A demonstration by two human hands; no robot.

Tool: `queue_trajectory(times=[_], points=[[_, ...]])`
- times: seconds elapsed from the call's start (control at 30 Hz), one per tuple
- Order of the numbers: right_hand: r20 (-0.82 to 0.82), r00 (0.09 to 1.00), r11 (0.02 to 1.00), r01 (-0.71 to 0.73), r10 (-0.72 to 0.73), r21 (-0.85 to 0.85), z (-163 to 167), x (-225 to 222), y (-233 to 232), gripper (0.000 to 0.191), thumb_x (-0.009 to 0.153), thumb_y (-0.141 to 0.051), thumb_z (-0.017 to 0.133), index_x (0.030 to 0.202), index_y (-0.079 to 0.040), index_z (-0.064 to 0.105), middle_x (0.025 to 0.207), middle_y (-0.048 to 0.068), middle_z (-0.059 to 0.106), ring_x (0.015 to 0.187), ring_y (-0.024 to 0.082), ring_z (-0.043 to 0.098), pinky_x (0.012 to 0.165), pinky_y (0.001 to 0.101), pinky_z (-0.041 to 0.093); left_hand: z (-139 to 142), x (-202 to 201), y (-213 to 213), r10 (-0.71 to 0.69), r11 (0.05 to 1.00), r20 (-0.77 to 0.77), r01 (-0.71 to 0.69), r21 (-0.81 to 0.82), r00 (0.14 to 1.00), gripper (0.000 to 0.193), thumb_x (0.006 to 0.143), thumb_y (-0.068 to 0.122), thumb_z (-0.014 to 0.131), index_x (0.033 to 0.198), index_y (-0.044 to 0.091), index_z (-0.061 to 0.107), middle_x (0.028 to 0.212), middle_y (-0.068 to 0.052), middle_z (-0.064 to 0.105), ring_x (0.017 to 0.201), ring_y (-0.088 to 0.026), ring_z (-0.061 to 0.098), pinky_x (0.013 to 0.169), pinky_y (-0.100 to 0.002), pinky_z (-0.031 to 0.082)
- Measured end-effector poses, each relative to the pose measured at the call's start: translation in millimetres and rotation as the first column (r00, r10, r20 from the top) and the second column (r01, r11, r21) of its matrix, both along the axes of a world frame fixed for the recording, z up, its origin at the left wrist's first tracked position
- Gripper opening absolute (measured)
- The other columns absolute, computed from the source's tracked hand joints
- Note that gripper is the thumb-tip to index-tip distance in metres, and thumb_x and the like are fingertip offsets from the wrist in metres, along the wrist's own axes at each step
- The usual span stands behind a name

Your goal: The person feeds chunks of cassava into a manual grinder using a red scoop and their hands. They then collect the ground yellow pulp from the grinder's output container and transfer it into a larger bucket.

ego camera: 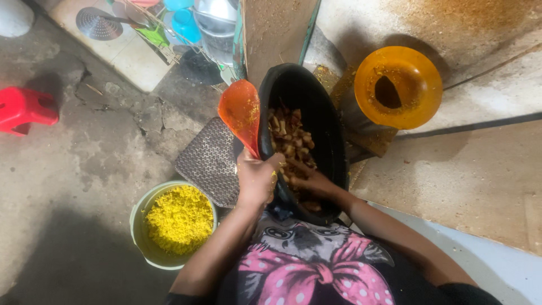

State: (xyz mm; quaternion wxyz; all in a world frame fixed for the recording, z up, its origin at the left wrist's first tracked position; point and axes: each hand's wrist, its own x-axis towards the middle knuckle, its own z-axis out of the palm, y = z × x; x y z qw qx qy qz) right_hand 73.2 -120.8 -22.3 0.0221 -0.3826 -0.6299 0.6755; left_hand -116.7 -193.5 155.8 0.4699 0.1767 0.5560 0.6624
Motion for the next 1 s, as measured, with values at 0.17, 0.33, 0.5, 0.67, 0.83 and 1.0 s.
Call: queue_trajectory(times=[0.17,0.33,0.5,0.67,0.83,1.0], points=[[-0.234,0.961,0.929,0.056,-0.150,-0.366,18,-6,-25,0.077,0.099,-0.035,0.066,0.161,-0.010,0.028,0.145,0.005,0.055,0.121,0.015,0.056,0.098,0.0291,0.047,0,1,-2,0.008,1.000,0.147,-0.005,-0.019,0.989,0.025,0.078,-0.013,0.065,0.099,0.001,0.063,0.069,-0.004,0.061,0.046,-0.012,0.053,0.040,-0.027,0.044],[-0.207,0.905,0.723,0.141,-0.371,-0.677,8,-27,-33,0.048,0.098,-0.035,0.068,0.139,-0.019,0.051,0.073,-0.002,0.061,0.045,0.006,0.056,0.034,0.0208,0.041,2,2,-7,0.012,1.000,0.245,-0.015,0.010,0.970,0.024,0.078,-0.014,0.063,0.096,0.002,0.057,0.067,-0.007,0.061,0.048,-0.017,0.059,0.041,-0.032,0.051],[-0.385,0.810,0.544,-0.099,-0.442,-0.833,-14,-52,-7,0.050,0.109,-0.063,0.055,0.085,-0.019,0.050,0.069,0.001,0.064,0.045,0.015,0.058,0.035,0.0282,0.040,-4,-2,-17,-0.012,1.000,0.253,0.010,0.010,0.967,0.028,0.076,-0.015,0.061,0.099,0.000,0.064,0.085,-0.008,0.074,0.067,-0.018,0.075,0.061,-0.031,0.062],[-0.237,0.715,0.505,0.184,-0.657,-0.843,20,-68,9,0.050,0.096,-0.053,0.055,0.129,-0.017,0.063,0.114,0.004,0.073,0.072,0.015,0.069,0.048,0.0258,0.053,-13,-3,-30,0.040,0.996,0.109,-0.048,0.069,0.993,0.033,0.075,-0.018,0.065,0.103,0.000,0.066,0.086,-0.002,0.068,0.070,-0.010,0.063,0.061,-0.024,0.050],[-0.435,0.661,0.744,0.293,-0.612,-0.601,57,-71,-5,0.056,0.087,-0.045,0.057,0.140,-0.026,0.050,0.135,0.003,0.061,0.116,0.025,0.065,0.090,0.0430,0.059,-12,-2,-36,0.015,1.000,0.042,-0.015,-0.015,0.999,0.031,0.076,-0.016,0.068,0.102,0.000,0.066,0.083,-0.001,0.067,0.068,-0.009,0.060,0.059,-0.024,0.047],[-0.363,0.670,0.695,0.323,-0.647,-0.642,57,-62,-6,0.051,0.090,-0.044,0.058,0.137,-0.024,0.052,0.134,0.005,0.062,0.116,0.026,0.066,0.091,0.0430,0.059,-4,-1,-37,-0.001,1.000,0.071,0.001,0.000,0.998,0.033,0.076,-0.016,0.066,0.104,0.001,0.066,0.085,-0.001,0.070,0.069,-0.008,0.061,0.061,-0.024,0.049]])
